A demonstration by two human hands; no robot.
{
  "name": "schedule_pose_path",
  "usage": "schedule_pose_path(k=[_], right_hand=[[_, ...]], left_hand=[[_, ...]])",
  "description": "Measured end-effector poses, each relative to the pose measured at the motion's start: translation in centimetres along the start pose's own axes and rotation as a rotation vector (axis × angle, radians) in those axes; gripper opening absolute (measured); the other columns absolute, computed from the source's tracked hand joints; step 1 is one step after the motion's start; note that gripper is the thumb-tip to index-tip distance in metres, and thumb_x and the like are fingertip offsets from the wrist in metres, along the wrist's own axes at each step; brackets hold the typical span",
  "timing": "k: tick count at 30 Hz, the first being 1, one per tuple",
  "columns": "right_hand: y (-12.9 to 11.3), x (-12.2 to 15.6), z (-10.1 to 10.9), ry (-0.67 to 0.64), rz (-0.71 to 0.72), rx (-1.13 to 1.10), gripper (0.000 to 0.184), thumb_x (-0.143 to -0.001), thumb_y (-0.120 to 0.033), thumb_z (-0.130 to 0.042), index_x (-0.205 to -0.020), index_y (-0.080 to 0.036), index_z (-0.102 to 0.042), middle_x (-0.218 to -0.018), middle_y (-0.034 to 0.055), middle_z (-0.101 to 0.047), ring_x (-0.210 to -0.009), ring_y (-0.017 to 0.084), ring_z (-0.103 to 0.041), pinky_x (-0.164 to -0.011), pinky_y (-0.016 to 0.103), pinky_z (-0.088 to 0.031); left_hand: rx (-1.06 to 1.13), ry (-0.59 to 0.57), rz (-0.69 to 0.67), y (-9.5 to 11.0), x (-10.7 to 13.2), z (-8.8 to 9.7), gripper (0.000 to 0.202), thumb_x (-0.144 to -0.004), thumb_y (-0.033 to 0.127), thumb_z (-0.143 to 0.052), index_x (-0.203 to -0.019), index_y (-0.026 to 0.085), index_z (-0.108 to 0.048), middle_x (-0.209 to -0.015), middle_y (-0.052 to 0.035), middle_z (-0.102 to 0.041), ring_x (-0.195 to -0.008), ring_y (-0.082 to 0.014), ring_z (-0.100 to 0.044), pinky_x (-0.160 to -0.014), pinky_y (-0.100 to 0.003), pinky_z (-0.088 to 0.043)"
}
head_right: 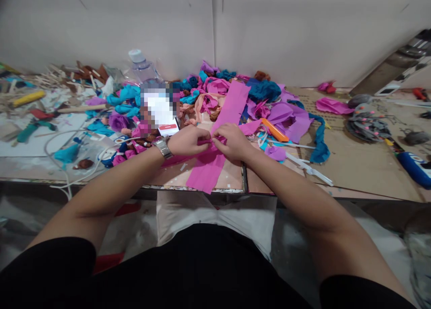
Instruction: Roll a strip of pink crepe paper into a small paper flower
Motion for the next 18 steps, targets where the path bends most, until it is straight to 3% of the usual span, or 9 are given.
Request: schedule_pose_path(k=[6,11,18], right_hand=[[-0.3,0.0,0.2,0.029,0.032,0.007,0.011,-0.098,-0.03,-0.064,-0.092,-0.022,-0.069,-0.091,0.008,-0.075,-0.088,0.027,-0.065,-0.084,0.043,-0.047],[-0.2,0.0,0.4,0.028,0.018,0.007,0.013,-0.1,-0.032,-0.063,-0.092,-0.023,-0.067,-0.091,0.0082,-0.075,-0.089,0.027,-0.065,-0.084,0.044,-0.047],[-0.5,0.0,0.7,0.053,0.037,0.001,0.013,-0.101,-0.034,-0.064,-0.093,-0.023,-0.067,-0.091,0.0083,-0.075,-0.09,0.028,-0.065,-0.085,0.044,-0.047]], left_hand=[[0.036,0.014,-0.013,0.1,0.0,0.2,0.018,-0.089,0.03,-0.064,-0.079,0.017,-0.07,-0.067,-0.0021,-0.065,-0.059,-0.0131,-0.049,-0.062,-0.03,-0.031],[0.128,0.031,-0.009,0.3,-0.1,0.9,0.031,-0.099,0.039,-0.056,-0.083,0.016,-0.07,-0.072,-0.0032,-0.069,-0.064,-0.0138,-0.055,-0.065,-0.03,-0.036],[0.111,0.036,0.013,-0.1,-0.2,1.1,0.027,-0.098,0.032,-0.055,-0.086,0.016,-0.072,-0.074,-0.003,-0.071,-0.066,-0.0145,-0.059,-0.067,-0.03,-0.038]])
Point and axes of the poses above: each hand's wrist, its own x-axis away from the middle knuckle, its own z-axis out of the back of the hand, y = z × x, the point moved 8 cm from there along -x, towards the middle knuckle
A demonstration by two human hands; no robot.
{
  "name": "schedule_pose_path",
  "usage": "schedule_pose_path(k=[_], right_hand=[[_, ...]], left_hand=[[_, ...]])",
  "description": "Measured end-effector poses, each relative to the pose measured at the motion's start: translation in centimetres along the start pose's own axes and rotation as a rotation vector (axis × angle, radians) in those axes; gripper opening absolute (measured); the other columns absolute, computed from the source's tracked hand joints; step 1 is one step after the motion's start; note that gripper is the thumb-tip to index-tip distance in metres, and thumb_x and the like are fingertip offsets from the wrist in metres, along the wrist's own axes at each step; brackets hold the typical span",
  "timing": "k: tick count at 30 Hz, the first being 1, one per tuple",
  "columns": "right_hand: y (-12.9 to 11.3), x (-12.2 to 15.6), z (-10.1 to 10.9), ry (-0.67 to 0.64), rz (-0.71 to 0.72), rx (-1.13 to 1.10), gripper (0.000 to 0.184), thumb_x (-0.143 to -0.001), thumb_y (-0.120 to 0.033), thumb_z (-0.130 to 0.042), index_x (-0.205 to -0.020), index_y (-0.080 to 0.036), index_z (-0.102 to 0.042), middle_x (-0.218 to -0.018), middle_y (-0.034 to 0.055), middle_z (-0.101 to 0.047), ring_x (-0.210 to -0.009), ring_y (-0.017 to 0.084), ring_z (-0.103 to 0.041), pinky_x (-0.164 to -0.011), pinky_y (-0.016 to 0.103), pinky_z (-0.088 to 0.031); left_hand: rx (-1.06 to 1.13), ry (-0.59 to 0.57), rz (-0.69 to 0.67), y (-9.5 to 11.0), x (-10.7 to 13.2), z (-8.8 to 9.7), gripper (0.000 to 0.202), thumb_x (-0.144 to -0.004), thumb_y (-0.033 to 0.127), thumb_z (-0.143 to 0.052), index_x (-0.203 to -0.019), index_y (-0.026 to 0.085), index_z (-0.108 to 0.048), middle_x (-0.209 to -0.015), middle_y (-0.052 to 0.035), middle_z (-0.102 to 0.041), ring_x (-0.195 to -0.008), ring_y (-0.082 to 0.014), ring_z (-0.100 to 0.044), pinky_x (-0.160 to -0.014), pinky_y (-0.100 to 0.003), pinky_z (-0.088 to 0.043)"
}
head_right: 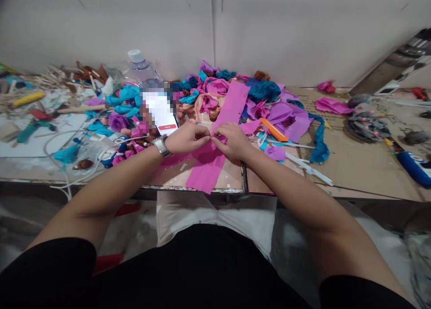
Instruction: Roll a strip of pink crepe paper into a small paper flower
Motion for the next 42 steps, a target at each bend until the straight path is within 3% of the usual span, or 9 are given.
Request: schedule_pose_path(k=[7,14,25,34,42], right_hand=[[-0.03,0.01,-0.1,0.007,0.019,-0.006,0.008,-0.096,-0.027,-0.064,-0.089,-0.024,-0.064,-0.089,0.0076,-0.074,-0.087,0.027,-0.064,-0.083,0.043,-0.046],[0.08,-0.08,-0.07,-0.01,0.011,-0.011,0.006,-0.091,-0.025,-0.063,-0.086,-0.024,-0.062,-0.087,0.0071,-0.073,-0.086,0.026,-0.062,-0.084,0.043,-0.045],[0.33,-0.03,0.12,0.007,-0.04,0.041,0.014,-0.097,-0.033,-0.062,-0.087,-0.024,-0.065,-0.087,0.0085,-0.075,-0.089,0.029,-0.065,-0.086,0.046,-0.045],[-0.02,-0.03,0.2,0.005,0.009,0.022,0.017,-0.1,-0.037,-0.063,-0.091,-0.023,-0.068,-0.089,0.0088,-0.075,-0.087,0.027,-0.066,-0.083,0.043,-0.045],[0.08,-0.07,0.39,0.021,-0.031,0.005,0.02,-0.101,-0.039,-0.063,-0.092,-0.023,-0.07,-0.091,0.0089,-0.077,-0.089,0.028,-0.068,-0.085,0.045,-0.047]], left_hand=[[-0.082,0.036,-0.047,0.39,0.02,-0.32,0.026,-0.099,0.032,-0.057,-0.087,0.016,-0.074,-0.075,-0.0045,-0.073,-0.064,-0.0143,-0.058,-0.066,-0.029,-0.037],[-0.026,0.007,-0.048,0.47,0.17,-0.27,0.021,-0.096,0.028,-0.058,-0.091,0.016,-0.074,-0.081,-0.0042,-0.076,-0.069,-0.0146,-0.063,-0.068,-0.029,-0.041],[0.012,-0.016,-0.026,0.12,-0.01,-0.17,0.024,-0.097,0.032,-0.057,-0.091,0.016,-0.074,-0.077,-0.0035,-0.074,-0.067,-0.0138,-0.061,-0.068,-0.028,-0.04],[0.011,-0.041,-0.003,-0.21,-0.04,-0.37,0.027,-0.098,0.033,-0.055,-0.088,0.015,-0.073,-0.074,-0.0026,-0.071,-0.065,-0.0133,-0.059,-0.066,-0.028,-0.038],[0.075,-0.079,0.011,-0.26,-0.02,-0.62,0.028,-0.096,0.034,-0.057,-0.078,0.015,-0.069,-0.067,-0.0006,-0.067,-0.061,-0.0121,-0.055,-0.062,-0.027,-0.035]])
Point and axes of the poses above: each hand's wrist, its own x-axis away from the middle knuckle, its own z-axis out of the back of the hand, y = z × x, the point moved 8 cm from there along -x, towards the middle knuckle
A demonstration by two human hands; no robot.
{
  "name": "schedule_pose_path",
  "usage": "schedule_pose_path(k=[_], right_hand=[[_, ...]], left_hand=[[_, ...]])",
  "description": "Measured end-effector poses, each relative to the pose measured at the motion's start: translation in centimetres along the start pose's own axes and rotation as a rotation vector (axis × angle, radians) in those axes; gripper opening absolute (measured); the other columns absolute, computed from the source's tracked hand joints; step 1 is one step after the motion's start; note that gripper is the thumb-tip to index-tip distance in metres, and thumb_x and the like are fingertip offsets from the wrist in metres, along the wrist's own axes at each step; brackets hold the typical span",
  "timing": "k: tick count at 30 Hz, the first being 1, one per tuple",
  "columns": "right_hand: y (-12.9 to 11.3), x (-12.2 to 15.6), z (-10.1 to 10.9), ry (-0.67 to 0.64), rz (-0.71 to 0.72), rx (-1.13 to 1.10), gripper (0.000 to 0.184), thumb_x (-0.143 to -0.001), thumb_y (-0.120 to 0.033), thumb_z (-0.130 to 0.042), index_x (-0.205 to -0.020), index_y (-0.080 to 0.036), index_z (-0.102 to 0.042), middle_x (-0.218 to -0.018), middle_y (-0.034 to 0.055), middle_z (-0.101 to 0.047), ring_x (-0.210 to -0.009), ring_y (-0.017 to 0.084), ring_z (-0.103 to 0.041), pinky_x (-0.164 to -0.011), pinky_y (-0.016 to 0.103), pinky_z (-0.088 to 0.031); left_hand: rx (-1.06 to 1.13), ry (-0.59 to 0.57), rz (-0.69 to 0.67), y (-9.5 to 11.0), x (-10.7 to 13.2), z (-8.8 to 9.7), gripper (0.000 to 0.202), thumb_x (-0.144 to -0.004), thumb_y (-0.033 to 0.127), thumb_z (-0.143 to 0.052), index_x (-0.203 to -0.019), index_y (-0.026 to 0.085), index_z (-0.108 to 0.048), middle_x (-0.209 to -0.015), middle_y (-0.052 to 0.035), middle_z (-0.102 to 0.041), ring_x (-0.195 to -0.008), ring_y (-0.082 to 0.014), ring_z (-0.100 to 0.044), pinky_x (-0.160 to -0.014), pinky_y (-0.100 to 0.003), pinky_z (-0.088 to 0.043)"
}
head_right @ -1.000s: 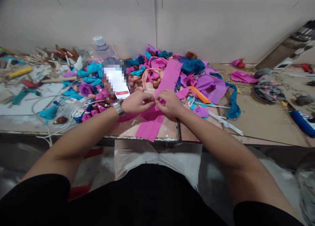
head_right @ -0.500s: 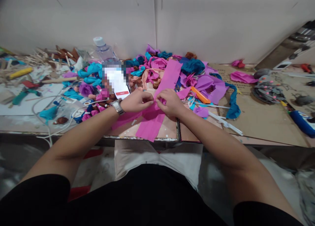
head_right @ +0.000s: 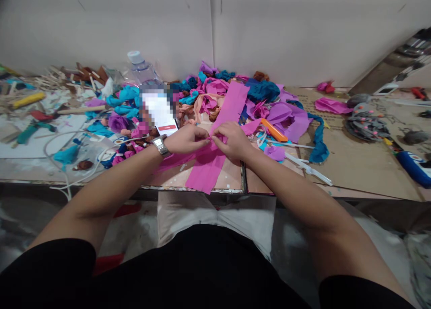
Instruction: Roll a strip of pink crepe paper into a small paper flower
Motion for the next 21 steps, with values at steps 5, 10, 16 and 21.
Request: schedule_pose_path(k=[5,10,16,21], right_hand=[[0.0,0.1,-0.1,-0.005,0.008,-0.011,0.016,-0.099,-0.037,-0.068,-0.098,-0.023,-0.076,-0.095,0.0086,-0.081,-0.092,0.029,-0.07,-0.087,0.047,-0.048],[0.1,0.1,0.0,0.007,0.001,-0.018,0.017,-0.099,-0.036,-0.069,-0.097,-0.023,-0.079,-0.092,0.0078,-0.082,-0.091,0.028,-0.071,-0.088,0.047,-0.047],[-0.3,0.0,0.4,0.016,0.017,-0.024,0.018,-0.1,-0.038,-0.069,-0.098,-0.025,-0.082,-0.091,0.0069,-0.083,-0.091,0.028,-0.071,-0.088,0.048,-0.047],[-0.5,-0.1,0.4,0.0,0.036,-0.024,0.02,-0.1,-0.04,-0.067,-0.098,-0.028,-0.083,-0.092,0.0058,-0.084,-0.092,0.028,-0.072,-0.09,0.048,-0.047]], left_hand=[[0.06,-0.029,0.022,-0.3,-0.2,-0.2,0.028,-0.095,0.034,-0.056,-0.081,0.015,-0.071,-0.067,-0.0003,-0.067,-0.062,-0.0118,-0.055,-0.061,-0.026,-0.035],[0.131,-0.051,0.046,-0.8,-0.3,-0.3,0.031,-0.095,0.038,-0.058,-0.077,0.015,-0.069,-0.064,0.0009,-0.062,-0.059,-0.0106,-0.049,-0.059,-0.025,-0.033],[0.219,-0.063,0.085,-1.9,-0.4,-0.5,0.032,-0.094,0.042,-0.06,-0.08,0.015,-0.07,-0.065,0.0012,-0.061,-0.059,-0.0108,-0.049,-0.059,-0.025,-0.034],[0.295,-0.087,0.116,-2.3,-0.4,-0.6,0.023,-0.089,0.032,-0.059,-0.086,0.015,-0.074,-0.069,0.0011,-0.065,-0.062,-0.0109,-0.053,-0.063,-0.025,-0.039]])
Point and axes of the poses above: each hand's wrist, its own x-axis away from the middle knuckle, its own z-axis out of the back of the hand, y = z × x, the point moved 8 cm from there along -x, towards the middle knuckle
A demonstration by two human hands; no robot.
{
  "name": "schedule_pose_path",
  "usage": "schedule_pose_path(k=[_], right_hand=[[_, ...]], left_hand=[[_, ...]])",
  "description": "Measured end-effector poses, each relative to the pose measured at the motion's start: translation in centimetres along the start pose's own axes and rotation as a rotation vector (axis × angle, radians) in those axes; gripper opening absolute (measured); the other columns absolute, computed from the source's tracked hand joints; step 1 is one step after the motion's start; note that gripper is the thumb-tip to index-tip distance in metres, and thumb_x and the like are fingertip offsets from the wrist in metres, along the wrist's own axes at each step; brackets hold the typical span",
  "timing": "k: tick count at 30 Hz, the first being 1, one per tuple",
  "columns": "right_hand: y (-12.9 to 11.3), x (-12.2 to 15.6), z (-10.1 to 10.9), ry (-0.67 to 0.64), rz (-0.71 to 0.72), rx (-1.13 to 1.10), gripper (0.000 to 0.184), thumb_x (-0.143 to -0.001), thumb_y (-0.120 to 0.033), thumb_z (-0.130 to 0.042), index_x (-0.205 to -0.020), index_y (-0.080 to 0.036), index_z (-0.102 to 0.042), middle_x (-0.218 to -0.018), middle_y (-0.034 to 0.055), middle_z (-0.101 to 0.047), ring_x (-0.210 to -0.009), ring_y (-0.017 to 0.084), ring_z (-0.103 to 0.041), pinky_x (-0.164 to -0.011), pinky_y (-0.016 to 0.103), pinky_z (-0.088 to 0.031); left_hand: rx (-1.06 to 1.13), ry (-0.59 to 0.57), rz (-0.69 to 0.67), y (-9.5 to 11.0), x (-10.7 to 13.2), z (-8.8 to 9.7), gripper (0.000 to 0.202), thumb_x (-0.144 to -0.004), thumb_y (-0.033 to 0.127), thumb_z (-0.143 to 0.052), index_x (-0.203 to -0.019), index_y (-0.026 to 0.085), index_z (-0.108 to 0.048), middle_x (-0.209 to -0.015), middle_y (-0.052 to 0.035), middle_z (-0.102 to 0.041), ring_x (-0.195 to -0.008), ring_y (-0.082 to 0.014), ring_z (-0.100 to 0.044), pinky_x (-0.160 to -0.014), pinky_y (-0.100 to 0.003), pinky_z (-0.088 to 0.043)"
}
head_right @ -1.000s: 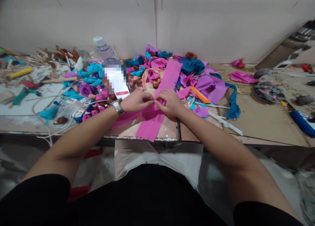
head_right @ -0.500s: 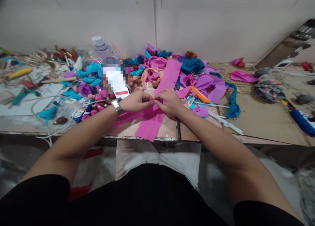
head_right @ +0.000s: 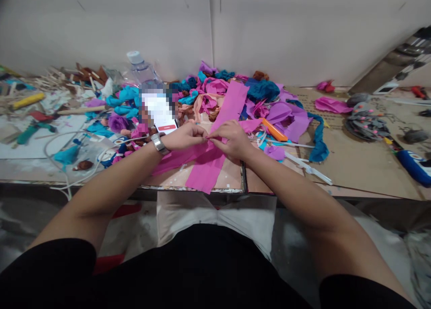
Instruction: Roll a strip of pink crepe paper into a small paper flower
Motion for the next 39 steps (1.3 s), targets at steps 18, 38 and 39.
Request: schedule_pose_path(k=[18,38,39], right_hand=[[-0.3,0.06,0.06,0.003,0.027,-0.005,0.019,-0.1,-0.037,-0.066,-0.099,-0.029,-0.083,-0.095,0.0049,-0.084,-0.093,0.027,-0.072,-0.092,0.049,-0.048],[-0.48,0.03,0.27,0.048,0.01,0.033,0.016,-0.098,-0.035,-0.068,-0.094,-0.024,-0.078,-0.092,0.0072,-0.083,-0.091,0.028,-0.073,-0.088,0.047,-0.048],[-0.44,0.04,0.24,0.046,0.005,0.027,0.015,-0.098,-0.035,-0.068,-0.094,-0.024,-0.078,-0.092,0.0073,-0.083,-0.091,0.028,-0.073,-0.088,0.047,-0.048]], left_hand=[[0.092,-0.017,0.018,0.19,0.02,0.02,0.021,-0.089,0.031,-0.059,-0.081,0.016,-0.07,-0.07,0.0003,-0.065,-0.065,-0.0121,-0.055,-0.066,-0.026,-0.043],[-0.062,0.015,-0.033,0.44,-0.01,0.23,0.039,-0.101,0.043,-0.054,-0.073,0.016,-0.061,-0.068,0.0007,-0.053,-0.065,-0.0112,-0.045,-0.065,-0.027,-0.034],[-0.069,0.017,-0.037,0.44,-0.03,0.24,0.039,-0.101,0.043,-0.053,-0.074,0.016,-0.062,-0.069,0.0004,-0.054,-0.065,-0.0113,-0.046,-0.065,-0.027,-0.035]])
Point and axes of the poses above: each hand's wrist, its own x-axis away from the middle knuckle, its own z-axis out of the back of the hand, y = z × x, the point moved 8 cm from there along -x, towards the middle knuckle
